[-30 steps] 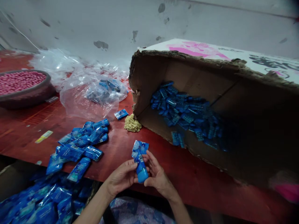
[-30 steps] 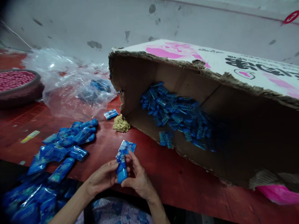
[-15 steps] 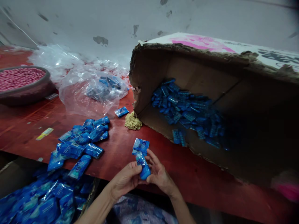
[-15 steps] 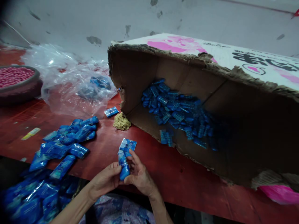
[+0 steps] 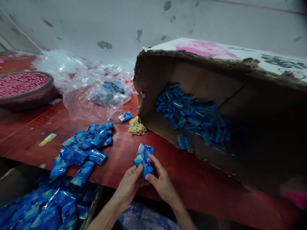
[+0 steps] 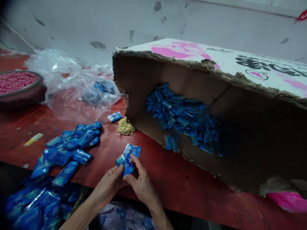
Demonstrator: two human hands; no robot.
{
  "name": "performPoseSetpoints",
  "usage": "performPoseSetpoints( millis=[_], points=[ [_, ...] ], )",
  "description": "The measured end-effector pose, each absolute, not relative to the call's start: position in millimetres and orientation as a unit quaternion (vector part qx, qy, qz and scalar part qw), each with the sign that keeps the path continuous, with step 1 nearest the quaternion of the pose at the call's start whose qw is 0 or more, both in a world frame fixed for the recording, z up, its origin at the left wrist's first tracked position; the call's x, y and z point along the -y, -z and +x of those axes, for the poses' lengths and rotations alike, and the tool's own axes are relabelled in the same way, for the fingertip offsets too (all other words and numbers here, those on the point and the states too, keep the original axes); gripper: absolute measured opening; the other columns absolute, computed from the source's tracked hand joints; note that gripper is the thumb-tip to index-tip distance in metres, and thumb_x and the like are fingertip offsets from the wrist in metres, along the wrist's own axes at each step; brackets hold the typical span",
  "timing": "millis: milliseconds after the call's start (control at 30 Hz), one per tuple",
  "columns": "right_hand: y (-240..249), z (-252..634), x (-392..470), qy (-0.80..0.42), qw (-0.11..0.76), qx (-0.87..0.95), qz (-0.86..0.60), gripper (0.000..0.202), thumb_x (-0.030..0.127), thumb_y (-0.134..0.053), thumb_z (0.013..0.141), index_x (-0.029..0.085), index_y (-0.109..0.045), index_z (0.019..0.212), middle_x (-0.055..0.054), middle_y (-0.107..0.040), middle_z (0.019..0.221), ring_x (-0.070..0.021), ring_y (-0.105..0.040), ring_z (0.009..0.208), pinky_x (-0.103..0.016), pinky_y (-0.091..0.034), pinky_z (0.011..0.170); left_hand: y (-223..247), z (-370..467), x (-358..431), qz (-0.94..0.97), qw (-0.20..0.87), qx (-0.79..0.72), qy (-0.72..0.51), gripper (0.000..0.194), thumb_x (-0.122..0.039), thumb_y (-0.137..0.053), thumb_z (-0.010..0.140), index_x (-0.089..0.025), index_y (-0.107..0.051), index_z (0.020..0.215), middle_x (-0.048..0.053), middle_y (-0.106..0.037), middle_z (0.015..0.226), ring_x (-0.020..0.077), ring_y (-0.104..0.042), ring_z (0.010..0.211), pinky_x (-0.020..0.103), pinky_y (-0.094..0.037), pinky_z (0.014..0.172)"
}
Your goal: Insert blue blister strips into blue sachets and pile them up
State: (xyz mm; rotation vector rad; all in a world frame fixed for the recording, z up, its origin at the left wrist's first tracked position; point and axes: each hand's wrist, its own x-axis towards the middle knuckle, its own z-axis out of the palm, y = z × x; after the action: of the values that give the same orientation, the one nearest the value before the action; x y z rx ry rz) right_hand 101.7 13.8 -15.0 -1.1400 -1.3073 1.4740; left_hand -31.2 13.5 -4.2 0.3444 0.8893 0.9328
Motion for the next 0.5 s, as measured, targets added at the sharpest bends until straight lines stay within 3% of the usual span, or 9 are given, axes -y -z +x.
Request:
performPoseSetpoints(
  millis=[167,233,333,433,500],
  points=[
    [11.7,76.9,-28.8,-0.536,0.429,0.53,-0.498,0.036,0.016,-0.055,0.074,0.022,-0.056,0.109,-0.003,-0.062,0.103,-0.0181,-0.057,0.095,-0.031,-0.043,0.087,5.8,-55.8,-10.7,0.326,0.708,-0.529,-0.334,0.032,-0.045,-0.052,0.075,-0.014,-0.061,0.076,0.004,-0.065,0.067,0.0139,-0.058,0.06,0.027,-0.046,0.061],
    [14.5,58.0,-42.1,-0.551,0.448,0.52,-0.475,0.032,0.016,-0.054,0.073,0.02,-0.056,0.105,-0.003,-0.063,0.095,-0.0167,-0.059,0.088,-0.028,-0.046,0.08,-0.5,-78.4,-11.0,0.46,0.599,-0.592,-0.28,0.037,-0.047,-0.048,0.076,-0.014,-0.062,0.07,0.003,-0.063,0.061,0.0145,-0.057,0.058,0.025,-0.043,0.057],
    [18.2,19.9,-65.5,-0.565,0.46,0.527,-0.437,0.027,0.017,-0.053,0.074,0.018,-0.056,0.1,-0.003,-0.064,0.092,-0.0162,-0.06,0.085,-0.027,-0.048,0.076,-14.7,-123.3,-20.5,0.573,0.349,-0.684,-0.286,0.038,-0.046,-0.041,0.079,-0.017,-0.063,0.07,0.001,-0.062,0.061,0.0151,-0.055,0.058,0.025,-0.041,0.056],
    [21.8,-20.0,-83.6,-0.484,0.445,0.607,-0.447,0.034,0.02,-0.051,0.076,0.018,-0.053,0.11,-0.008,-0.061,0.105,-0.0191,-0.057,0.097,-0.033,-0.046,0.085,-23.6,-173.8,-49.0,0.595,0.122,-0.724,-0.327,0.034,-0.044,-0.04,0.08,-0.018,-0.062,0.085,0.004,-0.067,0.083,0.0192,-0.059,0.078,0.029,-0.043,0.073],
    [27.0,-41.5,-91.1,-0.381,0.408,0.696,-0.451,0.054,0.026,-0.058,0.074,0.018,-0.042,0.125,-0.013,-0.048,0.126,-0.0255,-0.043,0.117,-0.042,-0.036,0.097,-21.9,-205.3,-77.2,0.642,0.057,-0.697,-0.314,0.04,-0.043,-0.04,0.08,-0.017,-0.056,0.107,0.009,-0.061,0.111,0.0223,-0.052,0.104,0.035,-0.038,0.089]
  ],
)
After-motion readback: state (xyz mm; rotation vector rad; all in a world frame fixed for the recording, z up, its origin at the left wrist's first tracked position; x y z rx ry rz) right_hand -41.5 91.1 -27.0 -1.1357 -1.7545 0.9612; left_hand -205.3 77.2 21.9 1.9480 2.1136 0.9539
